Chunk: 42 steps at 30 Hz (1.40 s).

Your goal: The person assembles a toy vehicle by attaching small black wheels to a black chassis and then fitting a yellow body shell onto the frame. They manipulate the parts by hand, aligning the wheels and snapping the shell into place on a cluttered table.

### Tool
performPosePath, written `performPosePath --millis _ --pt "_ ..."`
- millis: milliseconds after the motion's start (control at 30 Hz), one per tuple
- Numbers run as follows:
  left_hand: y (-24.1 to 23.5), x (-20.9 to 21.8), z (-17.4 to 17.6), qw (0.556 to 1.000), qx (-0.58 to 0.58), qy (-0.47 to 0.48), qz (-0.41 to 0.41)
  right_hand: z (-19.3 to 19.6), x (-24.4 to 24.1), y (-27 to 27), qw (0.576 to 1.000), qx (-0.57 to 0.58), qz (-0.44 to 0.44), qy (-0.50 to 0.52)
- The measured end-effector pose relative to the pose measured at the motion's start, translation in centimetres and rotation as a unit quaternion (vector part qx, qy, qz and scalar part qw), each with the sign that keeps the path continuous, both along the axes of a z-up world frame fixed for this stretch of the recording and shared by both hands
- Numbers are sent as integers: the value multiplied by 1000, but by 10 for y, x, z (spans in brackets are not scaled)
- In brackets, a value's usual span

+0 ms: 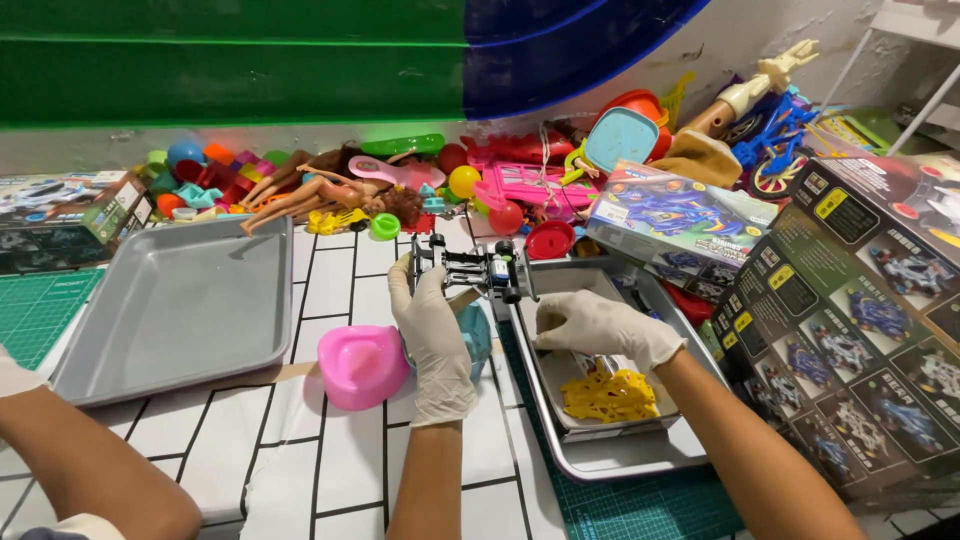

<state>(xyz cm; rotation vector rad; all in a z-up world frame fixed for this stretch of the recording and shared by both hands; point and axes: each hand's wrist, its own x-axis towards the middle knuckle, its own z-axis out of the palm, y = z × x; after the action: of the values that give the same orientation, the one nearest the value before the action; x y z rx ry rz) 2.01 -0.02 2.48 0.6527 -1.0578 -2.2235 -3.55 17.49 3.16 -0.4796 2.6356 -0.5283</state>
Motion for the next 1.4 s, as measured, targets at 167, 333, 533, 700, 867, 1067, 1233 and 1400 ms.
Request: performPosePath --millis 167,333,533,700,867,1067,1233,1400 --pt "-3 -12 -19 999 18 37 -19 -11 -13 20 990 -73 -75 90" --pt "25 26 37 991 104 69 -49 13 11 17 859 -490 -148 5" --pt "31 6 6 981 -16 134 -141 -14 -15 33 805 -569 -164 -17" --pt "34 -11 -24 951 4 149 -272 -47 -63 71 781 -591 -186 83" --pt "36 -26 -54 918 -49 65 -389 -49 -63 79 808 -551 -177 112" --pt "47 -7 -42 857 -169 31 -486 -29 -35 60 829 -522 -161 116" --pt "46 -16 -52 850 -197 46 -487 -11 -17 56 820 -532 -169 127" --pt "40 -30 -55 936 -155 77 -307 -15 -24 64 810 -541 -184 136"
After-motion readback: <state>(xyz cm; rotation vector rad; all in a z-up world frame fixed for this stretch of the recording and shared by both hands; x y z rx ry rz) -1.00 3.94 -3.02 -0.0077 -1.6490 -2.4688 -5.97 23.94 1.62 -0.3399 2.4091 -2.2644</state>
